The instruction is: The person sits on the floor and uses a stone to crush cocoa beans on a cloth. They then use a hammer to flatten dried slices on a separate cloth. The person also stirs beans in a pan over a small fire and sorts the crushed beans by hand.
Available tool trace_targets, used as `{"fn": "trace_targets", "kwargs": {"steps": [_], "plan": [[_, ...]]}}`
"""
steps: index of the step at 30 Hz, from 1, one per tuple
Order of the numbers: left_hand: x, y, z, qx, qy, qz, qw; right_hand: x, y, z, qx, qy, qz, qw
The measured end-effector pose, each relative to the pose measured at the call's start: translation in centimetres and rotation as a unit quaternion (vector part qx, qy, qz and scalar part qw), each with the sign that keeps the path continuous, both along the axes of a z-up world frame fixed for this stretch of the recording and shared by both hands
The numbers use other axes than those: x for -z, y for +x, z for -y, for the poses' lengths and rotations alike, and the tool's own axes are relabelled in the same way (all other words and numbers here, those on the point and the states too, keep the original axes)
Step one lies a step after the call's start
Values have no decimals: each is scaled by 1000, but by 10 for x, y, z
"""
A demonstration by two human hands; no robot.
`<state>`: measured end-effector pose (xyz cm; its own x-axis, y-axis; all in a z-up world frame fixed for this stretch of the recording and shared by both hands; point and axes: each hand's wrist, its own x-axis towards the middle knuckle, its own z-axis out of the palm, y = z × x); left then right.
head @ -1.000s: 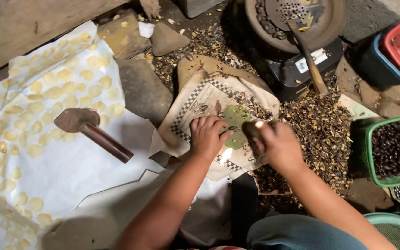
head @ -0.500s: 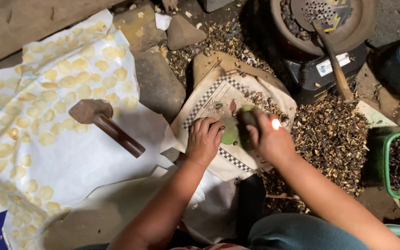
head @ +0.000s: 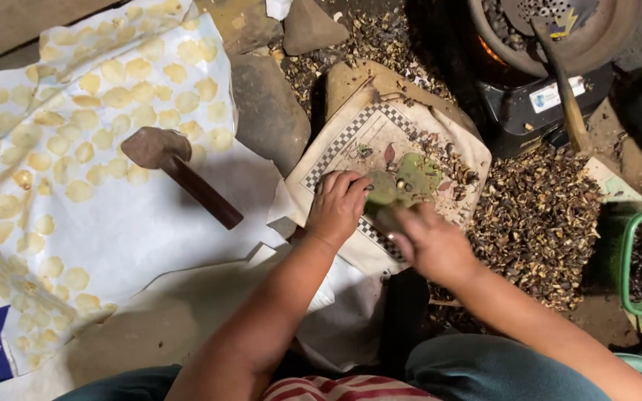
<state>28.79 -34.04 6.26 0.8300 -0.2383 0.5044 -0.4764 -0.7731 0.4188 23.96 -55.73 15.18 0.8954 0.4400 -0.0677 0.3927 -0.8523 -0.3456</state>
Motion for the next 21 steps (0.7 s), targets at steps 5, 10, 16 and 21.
{"fn": "trace_targets", "kwargs": {"steps": [5, 10, 16, 21], "plan": [[-3, 3, -2, 0, -3, -4, 1000, -19, 11, -11, 29, -23, -109, 993], [-2, -1, 0, -5, 0, -2, 1000, -8, 20, -4, 174, 13, -241, 955], [6, -2, 1, -9, 7, 5, 1000, -23, 21, -9, 82, -111, -177, 974], [3, -3, -2, 9, -11, -38, 999, -38, 69, -4, 65, -86, -119, 987]]}}
